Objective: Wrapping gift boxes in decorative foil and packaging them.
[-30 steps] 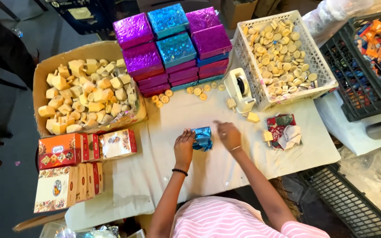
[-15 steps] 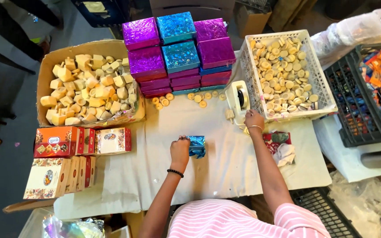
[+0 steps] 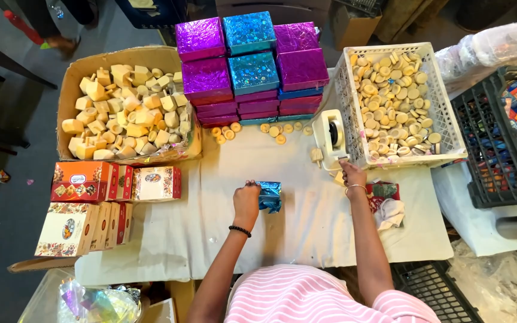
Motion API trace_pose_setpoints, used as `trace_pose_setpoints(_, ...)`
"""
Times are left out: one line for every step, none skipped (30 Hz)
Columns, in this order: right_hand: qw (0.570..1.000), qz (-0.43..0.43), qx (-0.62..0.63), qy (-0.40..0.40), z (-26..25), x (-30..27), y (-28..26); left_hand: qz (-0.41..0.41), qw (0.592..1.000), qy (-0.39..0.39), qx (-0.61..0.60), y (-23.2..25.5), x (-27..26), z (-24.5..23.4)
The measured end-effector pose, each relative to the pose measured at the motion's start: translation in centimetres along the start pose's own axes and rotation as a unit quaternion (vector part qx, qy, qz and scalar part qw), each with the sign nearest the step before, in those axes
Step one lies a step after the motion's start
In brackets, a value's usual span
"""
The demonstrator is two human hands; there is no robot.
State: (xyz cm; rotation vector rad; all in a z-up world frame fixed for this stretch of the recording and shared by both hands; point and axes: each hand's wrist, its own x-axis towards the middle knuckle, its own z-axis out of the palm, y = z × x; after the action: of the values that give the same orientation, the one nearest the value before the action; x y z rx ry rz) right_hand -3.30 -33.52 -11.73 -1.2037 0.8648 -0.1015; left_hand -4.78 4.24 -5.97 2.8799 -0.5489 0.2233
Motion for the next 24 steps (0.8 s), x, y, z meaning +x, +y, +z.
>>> trace_pose_setpoints(1.0, 0.0, 0.0, -0.001, 0.0, 0.2, 0.1, 0.0, 1.0, 0.0, 0.0, 0.0, 0.2, 0.0)
trace_pose_setpoints(1.0, 0.004, -0.011, 0.009, 0.1, 0.5, 0.1, -0.002, 1.0, 0.004, -0.002, -0.1, 0.3, 0.0)
trace_pose_setpoints(1.0, 0.01, -0.021, 0.018, 0.0, 0.6, 0.4, -0.004, 1.0, 0.005, -0.005, -0.1, 0.3, -0.1)
trace_pose_setpoints(1.0, 0.011, -0.021, 0.018, 0.1, 0.5, 0.3, -0.004, 1.0, 0.004, -0.004, -0.1, 0.3, -0.1)
trace_pose_setpoints(0.999, 0.02, -0.022, 0.025, 0.2, 0.4, 0.3, -0.002, 1.0, 0.011, -0.01, -0.1, 0.3, -0.2)
trace_pose_setpoints(0.999, 0.03, -0.023, 0.032, 0.3, 0.3, 0.3, 0.0, 1.0, 0.017, -0.016, -0.2, 0.3, -0.2)
trace_pose_setpoints(0.999, 0.03, -0.023, 0.032, 0.3, 0.4, 0.5, 0.0, 1.0, 0.016, -0.016, -0.1, 0.4, -0.4)
trace_pose_setpoints(0.998, 0.025, -0.033, 0.036, 0.2, 0.5, 0.6, -0.01, 1.0, 0.011, -0.023, 0.0, 0.4, -0.6)
trace_pose_setpoints(0.998, 0.019, -0.044, 0.04, 0.2, 0.6, 0.8, -0.02, 0.999, 0.005, -0.031, 0.2, 0.5, -0.9)
trace_pose_setpoints(0.998, 0.019, -0.044, 0.04, -0.3, 1.7, 1.8, -0.02, 0.999, 0.005, -0.031, 0.2, 0.4, -0.9)
trace_pose_setpoints(0.997, -0.013, -0.066, 0.046, -0.7, 2.9, 2.8, -0.023, 0.999, 0.006, -0.036, 0.2, 0.5, -1.0)
trace_pose_setpoints(0.994, -0.045, -0.087, 0.052, -1.2, 4.0, 3.7, -0.026, 0.999, 0.007, -0.041, 0.3, 0.5, -1.1)
trace_pose_setpoints(0.994, -0.046, -0.087, 0.051, -0.7, 3.3, 3.1, -0.027, 0.999, 0.008, -0.041, 0.2, 0.5, -1.0)
trace_pose_setpoints(0.982, -0.086, -0.151, 0.08, -0.2, 2.6, 2.5, -0.023, 0.999, 0.018, -0.046, 0.1, 0.5, -0.8)
trace_pose_setpoints(0.963, -0.126, -0.214, 0.109, 0.2, 1.8, 1.9, -0.019, 0.998, 0.026, -0.052, 0.0, 0.5, -0.6)
trace_pose_setpoints(0.963, -0.126, -0.214, 0.109, 0.6, 0.5, 1.2, -0.02, 0.998, 0.027, -0.052, 0.1, 0.5, -0.8)
trace_pose_setpoints(0.924, -0.156, -0.313, 0.154, 0.9, -0.7, 0.4, -0.025, 0.998, 0.024, -0.058, 0.1, 0.5, -1.0)
trace_pose_setpoints(0.872, -0.184, -0.408, 0.198, 1.3, -2.0, -0.5, -0.029, 0.997, 0.021, -0.064, 0.2, 0.6, -1.2)
trace_pose_setpoints(0.872, -0.184, -0.408, 0.198, 0.4, -2.0, 0.4, -0.029, 0.997, 0.021, -0.064, 0.2, 0.3, -1.0)
trace_pose_setpoints(0.847, -0.19, -0.456, 0.197, -0.4, -2.1, 1.2, -0.034, 0.997, 0.019, -0.069, 0.3, 0.0, -0.8)
trace_pose_setpoints(0.82, -0.198, -0.5, 0.196, -0.9, -1.8, 1.7, -0.037, 0.996, 0.021, -0.074, 0.1, 0.3, -0.6)
trace_pose_setpoints(0.82, -0.201, -0.498, 0.197, -1.5, -1.0, 3.4, -0.035, 0.996, 0.025, -0.073, -0.1, 0.6, -0.8)
trace_pose_setpoints(0.832, -0.225, -0.483, 0.154, -2.6, -0.4, 5.2, -0.036, 0.996, 0.033, -0.077, 0.0, 0.6, -0.9)
trace_pose_setpoints(0.841, -0.249, -0.467, 0.11, -3.6, 0.3, 7.1, -0.037, 0.995, 0.042, -0.082, 0.0, 0.6, -0.9)
